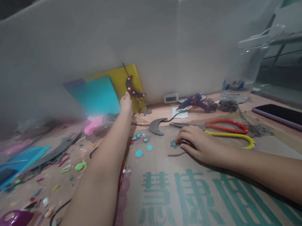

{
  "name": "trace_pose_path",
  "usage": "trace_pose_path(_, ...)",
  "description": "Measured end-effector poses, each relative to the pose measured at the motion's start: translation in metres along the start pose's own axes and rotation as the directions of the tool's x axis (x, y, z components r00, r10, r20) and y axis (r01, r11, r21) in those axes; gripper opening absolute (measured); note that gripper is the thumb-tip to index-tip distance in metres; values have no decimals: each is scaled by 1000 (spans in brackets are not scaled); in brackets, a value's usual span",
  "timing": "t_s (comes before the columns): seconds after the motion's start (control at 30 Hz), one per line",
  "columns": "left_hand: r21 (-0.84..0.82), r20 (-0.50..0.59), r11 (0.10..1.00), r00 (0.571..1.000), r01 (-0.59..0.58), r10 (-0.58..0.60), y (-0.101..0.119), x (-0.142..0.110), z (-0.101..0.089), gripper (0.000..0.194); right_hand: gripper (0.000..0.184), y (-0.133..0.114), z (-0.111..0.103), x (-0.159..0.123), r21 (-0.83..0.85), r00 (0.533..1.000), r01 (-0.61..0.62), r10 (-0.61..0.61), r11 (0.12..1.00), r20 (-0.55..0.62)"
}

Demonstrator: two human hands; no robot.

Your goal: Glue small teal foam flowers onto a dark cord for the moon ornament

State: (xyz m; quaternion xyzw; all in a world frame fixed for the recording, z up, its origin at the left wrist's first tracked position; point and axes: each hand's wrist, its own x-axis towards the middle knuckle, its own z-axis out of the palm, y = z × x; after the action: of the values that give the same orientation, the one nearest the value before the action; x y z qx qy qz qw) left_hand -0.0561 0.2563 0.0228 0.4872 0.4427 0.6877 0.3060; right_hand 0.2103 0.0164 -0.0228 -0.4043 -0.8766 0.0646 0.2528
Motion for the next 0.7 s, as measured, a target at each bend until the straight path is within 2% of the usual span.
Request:
trace_pose_path(0.1,11,-124,1000,992,3,-2,12,1,1,42,16,0,0,0,1,1000,-2,2,1000,-5)
trace_pose_path(0.17,19,-157,1000,987,-19,21,28,2,3,40,16,-1,0,0,5,1000,-4,4,1000,-5)
trace_pose_path(0.23,31,-133,999,990,-34,38,48,1,6,37,16,0,1,1,11,1000,2,-2,1000,-12)
trace_pose_path(0.33,77,15,997,1000,-28,27,75,-17,6,32,16,-1,0,3,33,1000,-16,17,999,-24)
trace_pose_path(0.43,180,228,982,974,-51,9,89,-63,-1,31,21,-6,-5,5,55,993,-112,113,992,-14)
trace_pose_path(0.53,292,430,946,903,-144,5,95,-128,-12,27,27,-16,-19,6,28,981,-189,188,982,39)
trace_pose_path(0.63,346,560,900,828,-265,29,99,-188,-24,25,33,-25,-36,5,-8,970,-192,191,981,151)
trace_pose_path(0.7,465,677,732,733,-498,68,101,-215,-29,23,34,-28,-44,5,-7,963,-183,181,983,198)
